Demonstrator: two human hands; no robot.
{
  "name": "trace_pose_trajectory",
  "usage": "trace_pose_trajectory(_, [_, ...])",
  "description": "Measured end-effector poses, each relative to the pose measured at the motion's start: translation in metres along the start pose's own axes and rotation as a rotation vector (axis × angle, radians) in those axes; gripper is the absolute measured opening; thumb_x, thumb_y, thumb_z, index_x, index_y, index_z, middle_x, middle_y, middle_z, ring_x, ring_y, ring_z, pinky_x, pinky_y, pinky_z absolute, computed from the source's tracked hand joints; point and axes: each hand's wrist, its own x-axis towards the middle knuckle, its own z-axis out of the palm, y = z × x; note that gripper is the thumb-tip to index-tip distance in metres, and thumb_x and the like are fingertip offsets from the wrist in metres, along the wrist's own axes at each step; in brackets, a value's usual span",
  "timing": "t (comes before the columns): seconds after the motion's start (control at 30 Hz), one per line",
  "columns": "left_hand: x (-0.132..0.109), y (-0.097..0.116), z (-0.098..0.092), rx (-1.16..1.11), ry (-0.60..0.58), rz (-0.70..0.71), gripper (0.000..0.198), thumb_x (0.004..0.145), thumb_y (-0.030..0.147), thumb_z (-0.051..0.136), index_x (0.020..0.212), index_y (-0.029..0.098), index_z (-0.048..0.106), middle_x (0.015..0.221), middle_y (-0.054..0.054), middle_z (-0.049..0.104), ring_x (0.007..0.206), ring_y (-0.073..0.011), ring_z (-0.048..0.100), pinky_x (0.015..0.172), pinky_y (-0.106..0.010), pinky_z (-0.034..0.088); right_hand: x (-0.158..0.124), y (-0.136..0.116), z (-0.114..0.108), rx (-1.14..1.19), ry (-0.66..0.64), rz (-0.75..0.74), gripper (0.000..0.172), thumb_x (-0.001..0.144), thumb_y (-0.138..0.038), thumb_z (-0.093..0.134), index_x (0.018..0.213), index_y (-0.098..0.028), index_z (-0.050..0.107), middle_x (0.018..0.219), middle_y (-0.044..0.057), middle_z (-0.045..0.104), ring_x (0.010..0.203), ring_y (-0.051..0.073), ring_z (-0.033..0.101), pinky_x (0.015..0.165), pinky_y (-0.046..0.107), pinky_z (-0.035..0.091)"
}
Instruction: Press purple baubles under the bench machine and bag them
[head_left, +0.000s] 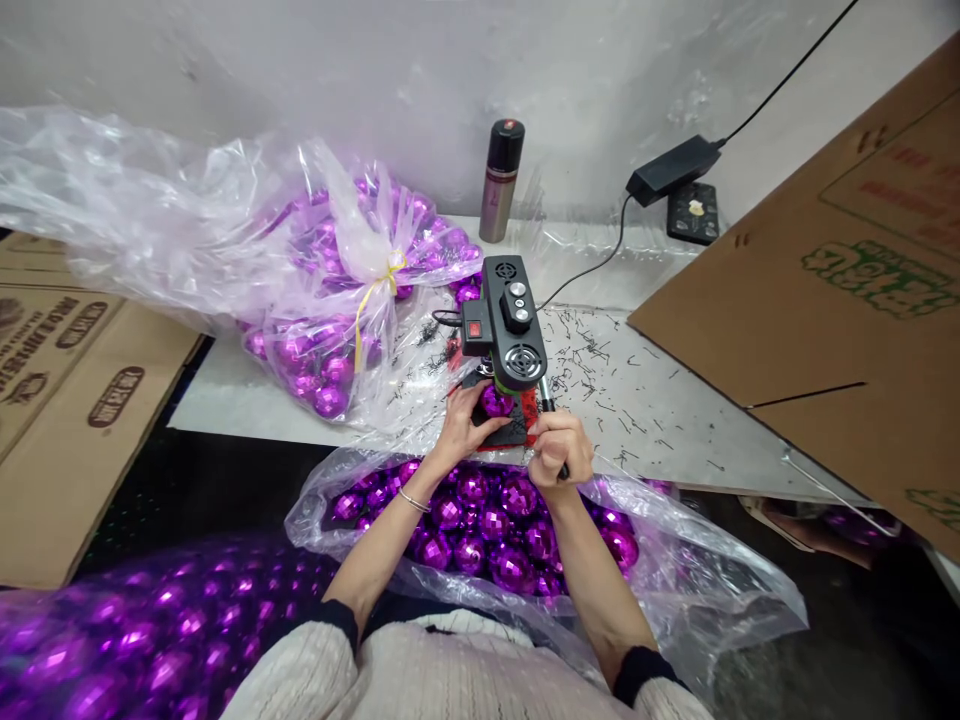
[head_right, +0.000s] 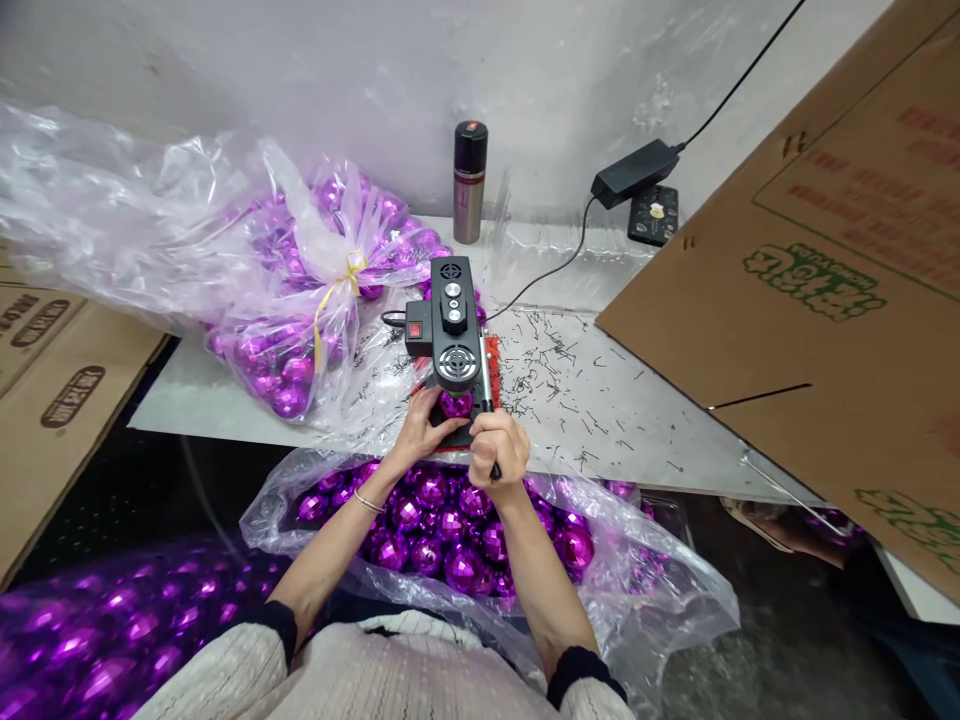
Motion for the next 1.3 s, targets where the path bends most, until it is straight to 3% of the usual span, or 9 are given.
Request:
trace_pose_trajectory(1.03, [0.000, 0.001, -0.001, -0.018, 0.004, -0.022, 0.066, 0.083, 0.055, 0.086, 0.137, 0.022, 0.066, 0.128, -0.014, 0.075, 0.120, -0.0331, 0.071, 0.108, -0.051, 0.054, -0.027, 0.013, 0.006, 0.093, 0.031, 0.057, 0.032, 0.107, -0.029, 0.038, 0.077, -0.025, 0.050, 0.075, -0.002, 0.058, 0.059, 0.015, 0.064, 0.058, 0.035, 0.058])
trace_pose_trajectory(1.3, [0.001, -0.002, 0.000, -0.045, -0.007, -0.042, 0.068, 0.083, 0.056, 0.086, 0.138, 0.021, 0.066, 0.128, -0.014, 0.075, 0.121, -0.0338, 0.070, 0.110, -0.053, 0.052, -0.023, 0.013, 0.004, 0.081, -0.003, -0.014, 0.034, 0.107, -0.026, 0.040, 0.074, -0.023, 0.050, 0.075, -0.001, 0.058, 0.061, 0.013, 0.063, 0.060, 0.032, 0.056])
